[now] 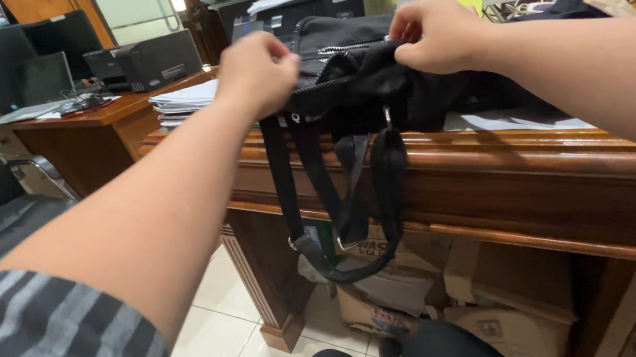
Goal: The person opens a small black backpack on a desk, folds a black garment and places it inside, then counts and folds banknotes and places them into the bag along with a small pink pouch, before zipping the compartments closed.
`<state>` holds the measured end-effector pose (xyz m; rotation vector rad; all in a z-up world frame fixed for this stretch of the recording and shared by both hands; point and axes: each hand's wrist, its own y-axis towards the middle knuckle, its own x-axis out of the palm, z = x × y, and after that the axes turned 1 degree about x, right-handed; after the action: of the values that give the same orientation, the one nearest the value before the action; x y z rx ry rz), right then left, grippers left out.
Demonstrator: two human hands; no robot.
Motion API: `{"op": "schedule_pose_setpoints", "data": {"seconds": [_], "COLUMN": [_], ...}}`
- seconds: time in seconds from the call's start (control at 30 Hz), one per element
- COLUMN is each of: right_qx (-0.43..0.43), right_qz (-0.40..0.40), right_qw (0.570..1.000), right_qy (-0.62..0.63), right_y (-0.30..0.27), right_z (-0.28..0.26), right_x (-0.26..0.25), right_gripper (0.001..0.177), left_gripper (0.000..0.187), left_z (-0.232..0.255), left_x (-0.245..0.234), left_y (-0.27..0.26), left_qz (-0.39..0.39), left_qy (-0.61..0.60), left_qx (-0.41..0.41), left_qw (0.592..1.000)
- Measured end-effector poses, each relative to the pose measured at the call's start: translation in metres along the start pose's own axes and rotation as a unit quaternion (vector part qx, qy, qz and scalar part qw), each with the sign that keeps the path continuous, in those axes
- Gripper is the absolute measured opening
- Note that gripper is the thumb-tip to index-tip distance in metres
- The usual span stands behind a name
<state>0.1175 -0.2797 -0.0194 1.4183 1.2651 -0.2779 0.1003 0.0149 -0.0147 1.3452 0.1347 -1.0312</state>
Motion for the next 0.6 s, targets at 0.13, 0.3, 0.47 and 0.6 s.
{"op": "schedule_pose_setpoints", "data": {"seconds": [0.13,0.3,0.47,0.6], "right_qx": [0.030,0.103,0.085,0.008], "right_qz": [-0.063,-0.143,-0.125,-0.053], "right_qw": [0.988,0.957,0.969,0.970], "right_qy": [-0.136,-0.230,-0.196,-0.236], "right_y": [0.005,0.027,0.042,0.046], "right_z": [-0.025,-0.043,-0.035,-0.025], "right_x": [0.009,0.030,0.044,0.047], "right_gripper": [0.066,0.094,0.064,0.053], "left_gripper": [0.046,0.075,0.052,0.032], "left_z": [-0.040,-0.075,-0.084,-0.074], "left_x": [0.001,0.026,0.041,0.045], "left_y": [0.032,0.075,0.088,0.071], "left_qz": [-0.030,-0.224,-0.311,-0.280], "left_qy": [0.018,-0.026,-0.058,-0.112], "left_qx": [-0.199,-0.373,-0.372,-0.388], "left_qw": [0.979,0.900,0.872,0.871]}}
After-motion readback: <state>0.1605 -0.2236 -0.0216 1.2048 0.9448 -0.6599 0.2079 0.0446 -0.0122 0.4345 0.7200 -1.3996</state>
